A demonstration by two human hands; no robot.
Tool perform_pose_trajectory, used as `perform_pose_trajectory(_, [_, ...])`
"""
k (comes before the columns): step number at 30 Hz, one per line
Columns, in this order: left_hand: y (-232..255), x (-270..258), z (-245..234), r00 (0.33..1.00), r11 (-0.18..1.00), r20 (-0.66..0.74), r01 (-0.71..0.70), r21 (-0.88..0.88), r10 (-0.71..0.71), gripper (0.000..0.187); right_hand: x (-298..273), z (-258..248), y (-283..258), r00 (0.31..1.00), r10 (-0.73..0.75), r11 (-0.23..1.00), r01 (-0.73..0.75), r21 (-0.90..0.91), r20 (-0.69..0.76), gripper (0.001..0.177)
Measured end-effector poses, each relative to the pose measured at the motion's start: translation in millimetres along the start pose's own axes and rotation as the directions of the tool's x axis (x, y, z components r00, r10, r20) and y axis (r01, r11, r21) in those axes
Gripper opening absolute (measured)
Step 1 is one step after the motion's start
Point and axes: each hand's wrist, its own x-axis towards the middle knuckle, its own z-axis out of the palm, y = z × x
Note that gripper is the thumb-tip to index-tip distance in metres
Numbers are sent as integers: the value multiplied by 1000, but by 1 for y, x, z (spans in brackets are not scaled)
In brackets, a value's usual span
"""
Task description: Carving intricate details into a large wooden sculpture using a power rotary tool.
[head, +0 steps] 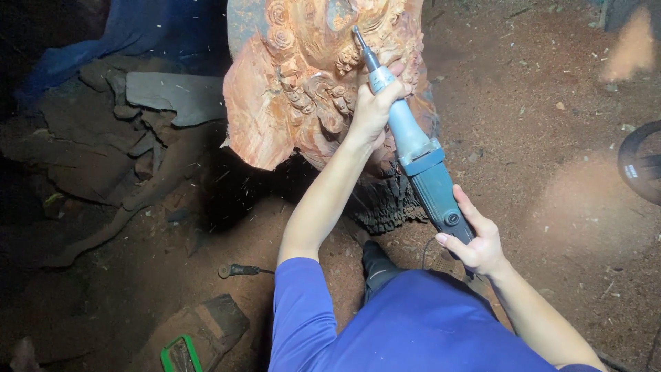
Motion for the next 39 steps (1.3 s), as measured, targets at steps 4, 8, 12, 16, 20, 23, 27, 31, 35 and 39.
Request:
perform_pose_trajectory(4, [-1, -4, -1, 1000, 1000, 22, 19, 25, -19, 76, -4, 1, 7, 999, -39, 999, 39, -2, -1, 95])
perform_pose_trajectory(8, [1, -2, -1, 1000, 998, 17, 14, 58, -16, 74, 0, -1, 5, 1000, -3, 1000, 3, 1, 7, 96])
perform_pose_trajectory(12, [8, -3, 0, 1000, 999, 10, 19, 36, -19, 74, 4, -2, -1, 999, -31, 999, 31, 9, 10, 95])
perform_pose_trajectory(16, [1, -4, -2, 999, 997, 23, 24, 68, -26, 77, -3, 0, 3, 1000, 9, 1000, -9, -16, 13, 97])
perform_pose_trajectory(20, [-7, -4, 0, 1000, 992, 20, 17, 126, -19, 70, -8, 1, -1, 1000, 24, 999, -25, 38, 11, 96])
perform_pose_trajectory(23, [-6, -5, -1, 1000, 996, 19, 11, 94, -13, 67, -7, 2, 3, 1000, -2, 999, 2, 40, 8, 95])
perform_pose_trajectory(27, [-8, -1, -4, 1000, 1000, 21, -4, -20, 5, 57, -2, 1, -3, 1000, -17, 1000, 16, 27, 18, 95])
perform_pose_trajectory(31, [-10, -3, -4, 1000, 999, 25, -8, 44, 6, 66, -9, 5, 10, 1000, -3, 1000, 3, -1, -2, 96])
perform_pose_trajectory(35, [-13, -3, -5, 999, 997, 42, -5, 81, 2, 70, -10, 5, 11, 1000, 9, 1000, -9, 10, -5, 97])
perform_pose_trajectory(39, [-15, 1, -10, 1000, 999, 25, -10, -32, 11, 49, -5, 2, 9, 1000, -7, 1000, 7, 5, 29, 96])
